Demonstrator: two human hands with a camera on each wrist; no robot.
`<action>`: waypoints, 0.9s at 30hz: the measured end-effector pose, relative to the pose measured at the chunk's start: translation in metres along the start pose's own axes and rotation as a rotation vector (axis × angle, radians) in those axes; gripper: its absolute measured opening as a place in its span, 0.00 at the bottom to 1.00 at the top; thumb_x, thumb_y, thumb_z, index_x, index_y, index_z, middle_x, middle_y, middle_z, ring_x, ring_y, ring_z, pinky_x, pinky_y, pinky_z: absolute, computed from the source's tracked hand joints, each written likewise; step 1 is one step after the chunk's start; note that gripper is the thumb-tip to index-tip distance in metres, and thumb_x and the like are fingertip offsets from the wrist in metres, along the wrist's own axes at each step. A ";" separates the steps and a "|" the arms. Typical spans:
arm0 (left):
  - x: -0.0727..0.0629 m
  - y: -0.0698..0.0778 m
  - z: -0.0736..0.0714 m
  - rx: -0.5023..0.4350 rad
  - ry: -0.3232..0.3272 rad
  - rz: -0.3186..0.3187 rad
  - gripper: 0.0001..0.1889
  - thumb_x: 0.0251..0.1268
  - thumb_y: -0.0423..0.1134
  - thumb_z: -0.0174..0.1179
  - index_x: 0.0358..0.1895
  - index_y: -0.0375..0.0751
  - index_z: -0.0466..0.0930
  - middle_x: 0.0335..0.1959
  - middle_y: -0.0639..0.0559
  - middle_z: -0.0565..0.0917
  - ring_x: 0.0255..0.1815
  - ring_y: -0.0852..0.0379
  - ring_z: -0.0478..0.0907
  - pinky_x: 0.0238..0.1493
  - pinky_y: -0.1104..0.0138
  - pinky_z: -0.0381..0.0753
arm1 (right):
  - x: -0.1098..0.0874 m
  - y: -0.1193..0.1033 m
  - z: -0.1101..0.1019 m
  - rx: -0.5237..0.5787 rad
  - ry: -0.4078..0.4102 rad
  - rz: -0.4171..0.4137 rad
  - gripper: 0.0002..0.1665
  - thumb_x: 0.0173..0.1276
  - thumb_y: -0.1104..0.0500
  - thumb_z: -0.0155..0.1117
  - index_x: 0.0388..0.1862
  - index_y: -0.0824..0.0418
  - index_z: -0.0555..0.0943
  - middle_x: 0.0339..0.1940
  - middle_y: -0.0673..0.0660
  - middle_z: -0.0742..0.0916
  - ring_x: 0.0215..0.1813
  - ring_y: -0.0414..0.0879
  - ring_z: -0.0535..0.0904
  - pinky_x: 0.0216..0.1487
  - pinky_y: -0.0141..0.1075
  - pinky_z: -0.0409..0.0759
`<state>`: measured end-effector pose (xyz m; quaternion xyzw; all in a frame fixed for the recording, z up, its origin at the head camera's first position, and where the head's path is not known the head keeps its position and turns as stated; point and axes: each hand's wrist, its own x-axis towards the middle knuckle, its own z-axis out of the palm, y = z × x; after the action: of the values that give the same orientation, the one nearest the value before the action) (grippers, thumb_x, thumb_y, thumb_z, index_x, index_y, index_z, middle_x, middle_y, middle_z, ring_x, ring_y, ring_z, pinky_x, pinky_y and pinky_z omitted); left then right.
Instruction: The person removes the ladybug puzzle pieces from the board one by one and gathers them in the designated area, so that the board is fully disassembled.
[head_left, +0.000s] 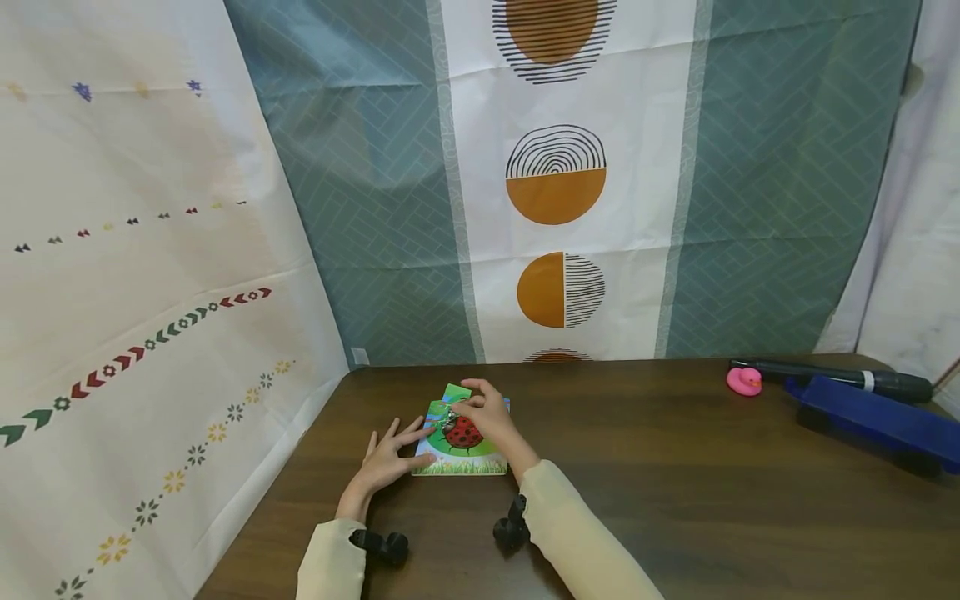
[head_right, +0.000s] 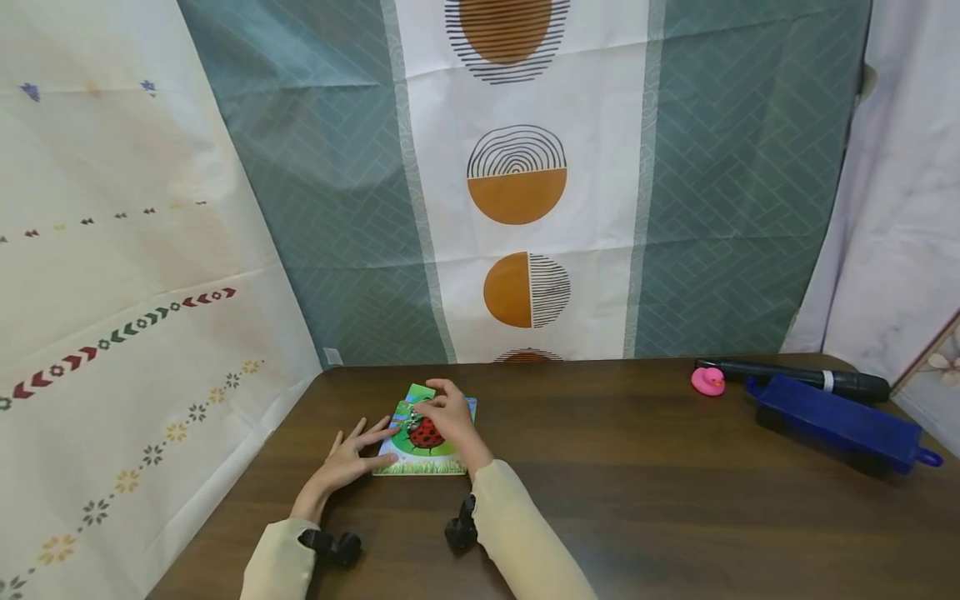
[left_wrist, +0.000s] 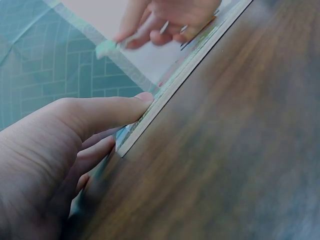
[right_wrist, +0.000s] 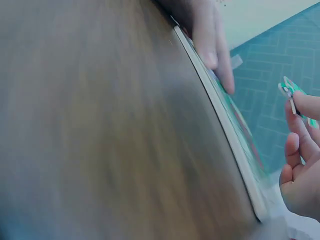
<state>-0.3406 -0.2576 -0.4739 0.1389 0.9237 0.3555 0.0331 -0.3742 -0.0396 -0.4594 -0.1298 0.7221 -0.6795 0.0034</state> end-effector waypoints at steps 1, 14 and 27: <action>0.000 0.000 0.000 -0.001 0.004 0.002 0.31 0.61 0.52 0.65 0.68 0.51 0.74 0.78 0.45 0.58 0.81 0.33 0.35 0.73 0.34 0.20 | 0.000 -0.002 -0.004 0.011 0.014 -0.015 0.28 0.68 0.60 0.64 0.65 0.61 0.71 0.44 0.66 0.88 0.50 0.56 0.84 0.54 0.48 0.82; -0.001 -0.003 -0.001 -0.007 -0.001 0.029 0.32 0.61 0.51 0.66 0.68 0.49 0.73 0.78 0.44 0.57 0.81 0.33 0.35 0.73 0.34 0.19 | -0.006 -0.003 -0.101 -0.163 0.153 -0.006 0.22 0.68 0.60 0.65 0.61 0.59 0.76 0.42 0.62 0.89 0.50 0.52 0.83 0.59 0.50 0.79; -0.004 -0.001 -0.001 -0.005 0.002 0.034 0.32 0.61 0.51 0.66 0.68 0.49 0.73 0.78 0.44 0.58 0.80 0.32 0.35 0.73 0.34 0.20 | -0.024 0.013 -0.167 -0.306 0.167 0.088 0.26 0.70 0.60 0.61 0.66 0.64 0.73 0.51 0.67 0.86 0.57 0.60 0.79 0.61 0.52 0.77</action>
<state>-0.3377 -0.2601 -0.4743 0.1543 0.9204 0.3582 0.0266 -0.3838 0.1295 -0.4630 -0.0403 0.8198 -0.5693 -0.0466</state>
